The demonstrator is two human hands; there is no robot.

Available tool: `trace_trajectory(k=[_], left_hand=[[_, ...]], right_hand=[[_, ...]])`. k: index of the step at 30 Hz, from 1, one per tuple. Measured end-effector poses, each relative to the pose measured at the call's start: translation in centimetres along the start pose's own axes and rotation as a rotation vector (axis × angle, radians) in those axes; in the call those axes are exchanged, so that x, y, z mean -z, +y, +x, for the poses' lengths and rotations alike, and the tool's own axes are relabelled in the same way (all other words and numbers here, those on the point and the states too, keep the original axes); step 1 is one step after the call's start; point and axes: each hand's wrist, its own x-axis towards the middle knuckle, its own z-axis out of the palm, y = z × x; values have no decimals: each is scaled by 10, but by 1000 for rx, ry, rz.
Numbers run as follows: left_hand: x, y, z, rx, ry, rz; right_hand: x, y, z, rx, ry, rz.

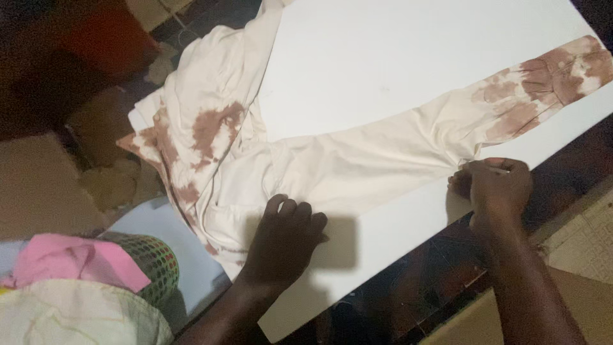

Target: The person spreads a patterned garment on a white table, smooths the fabric by hand, and folds it into a compact shape.

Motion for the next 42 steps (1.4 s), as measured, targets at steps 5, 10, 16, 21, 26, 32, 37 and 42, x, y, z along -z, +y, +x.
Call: trace_trajectory(k=[5,10,16,21,26,32,37,42], left_hand=[[-12,10,-16,-37,-122,147],[-13,8,-13,143,-121,-70],[6,-42,16,351,329,-97],[28,-71,45,478,125,109],[30,-99,60,576,95,-220],[25,-104,64,388,64,139],[5,-50,47,238,426,-24],[-17,-8,17,148,529,-15]], right_hand=[[-4,14,-14,311,25,-369],[-43,34,-81,1022,-240,-549],[-91,34,-121,1406,-625,-751],[-104,80,-186,1433,-962,-694],[-102,92,-203,1359,-963,-721],[-100,88,-201,1348,-1014,-667],[-105,72,-173,1121,-967,-861],[-45,7,-36,714,-123,-368]])
